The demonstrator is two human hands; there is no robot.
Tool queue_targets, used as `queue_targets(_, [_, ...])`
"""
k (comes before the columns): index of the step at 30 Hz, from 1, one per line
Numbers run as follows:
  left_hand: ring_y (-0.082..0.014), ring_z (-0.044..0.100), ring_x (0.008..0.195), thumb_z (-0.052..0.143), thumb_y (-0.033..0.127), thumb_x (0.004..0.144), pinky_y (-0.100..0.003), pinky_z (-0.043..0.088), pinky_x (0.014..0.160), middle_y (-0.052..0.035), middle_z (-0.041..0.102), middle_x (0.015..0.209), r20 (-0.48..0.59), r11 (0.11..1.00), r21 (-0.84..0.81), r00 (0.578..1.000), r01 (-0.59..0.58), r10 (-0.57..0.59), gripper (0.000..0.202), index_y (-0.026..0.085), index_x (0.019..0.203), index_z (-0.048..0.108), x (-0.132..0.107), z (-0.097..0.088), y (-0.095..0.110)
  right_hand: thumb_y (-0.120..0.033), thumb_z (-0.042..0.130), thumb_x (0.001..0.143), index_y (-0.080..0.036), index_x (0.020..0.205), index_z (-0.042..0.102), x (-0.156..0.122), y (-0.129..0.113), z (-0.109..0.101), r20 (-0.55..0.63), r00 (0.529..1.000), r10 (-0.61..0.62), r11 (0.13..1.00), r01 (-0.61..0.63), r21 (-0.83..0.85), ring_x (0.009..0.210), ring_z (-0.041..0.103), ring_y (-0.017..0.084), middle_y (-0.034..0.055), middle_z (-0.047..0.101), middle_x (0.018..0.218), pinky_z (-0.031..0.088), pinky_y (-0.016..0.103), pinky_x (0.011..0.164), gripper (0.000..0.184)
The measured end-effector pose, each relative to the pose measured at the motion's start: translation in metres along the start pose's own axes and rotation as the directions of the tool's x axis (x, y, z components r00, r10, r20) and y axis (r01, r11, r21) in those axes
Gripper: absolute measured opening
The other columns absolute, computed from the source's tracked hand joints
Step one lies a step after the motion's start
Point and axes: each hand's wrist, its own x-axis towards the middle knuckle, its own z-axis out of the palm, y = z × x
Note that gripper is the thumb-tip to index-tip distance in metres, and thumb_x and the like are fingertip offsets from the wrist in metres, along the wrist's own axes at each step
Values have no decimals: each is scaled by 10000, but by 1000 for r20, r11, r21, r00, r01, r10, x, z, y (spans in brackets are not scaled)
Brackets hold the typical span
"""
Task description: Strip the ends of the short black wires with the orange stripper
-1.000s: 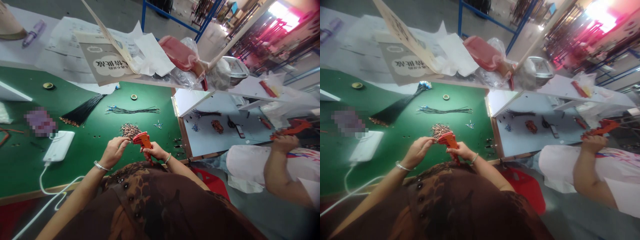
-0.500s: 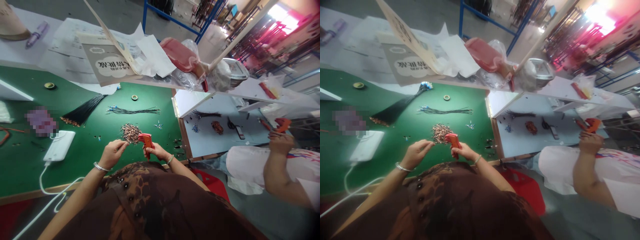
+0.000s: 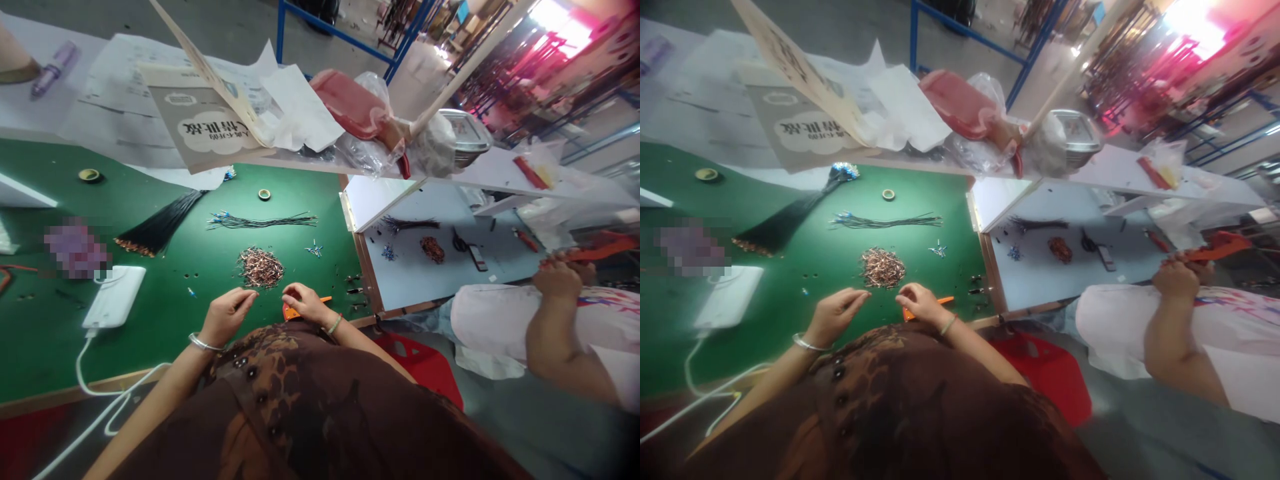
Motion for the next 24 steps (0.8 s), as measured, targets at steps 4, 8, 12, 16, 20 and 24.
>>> queue_targets(4, [-128, 596, 646, 560, 451, 883, -226, 462, 666, -20, 679, 706, 45, 999, -27, 998, 34, -33, 311, 195, 835, 729, -7, 4, 1, -455, 543, 933, -183, 881, 594, 18, -29, 12, -60, 996, -64, 889, 84, 450, 656, 564, 113, -16, 596, 719, 448, 242, 692, 282])
queue_targets(8, [-153, 662, 717, 540, 485, 880, -239, 506, 696, -47, 740, 806, 63, 994, -69, 994, 89, -84, 353, 195, 841, 739, -21, 9, -1, -432, 638, 819, -175, 706, 575, 18, -36, 30, 12, 996, 91, 727, -74, 682, 500, 495, 98, -36, 537, 563, 408, 231, 538, 288])
queue_targets(12, [-188, 709, 765, 538, 544, 854, -264, 553, 719, -50, 768, 834, 81, 978, -113, 983, 174, -165, 397, 215, 799, 754, -37, 13, -6, -444, 589, 764, -206, 611, 461, 19, -30, 41, 34, 981, 189, 645, -150, 749, 379, 352, 76, -76, 382, 467, 315, 226, 408, 311])
queue_targets(16, [-205, 727, 789, 565, 589, 825, -280, 572, 733, -52, 774, 850, 23, 952, -118, 959, 283, -282, 425, 212, 807, 761, -52, 3, -20, -473, 477, 794, -229, 611, 310, 25, -15, 24, -86, 950, 301, 610, -122, 783, 393, 254, 55, -99, 256, 499, 293, 204, 420, 348])
queue_targets(20, [-210, 728, 769, 589, 635, 788, -282, 574, 697, -46, 774, 836, -19, 931, -118, 936, 347, -351, 454, 216, 793, 764, -62, -7, -29, -536, 540, 782, -219, 641, 399, 31, -1, 8, -97, 941, 324, 644, -144, 751, 385, 272, 53, -107, 285, 480, 270, 201, 418, 374])
queue_targets(24, [-210, 726, 782, 593, 621, 782, -282, 575, 713, -45, 775, 846, 7, 930, -137, 939, 341, -344, 441, 217, 793, 770, -55, 1, -24, -562, 625, 776, -169, 693, 575, 49, -1, 16, 9, 966, 259, 722, -199, 662, 396, 395, 63, -78, 437, 472, 310, 204, 436, 404])
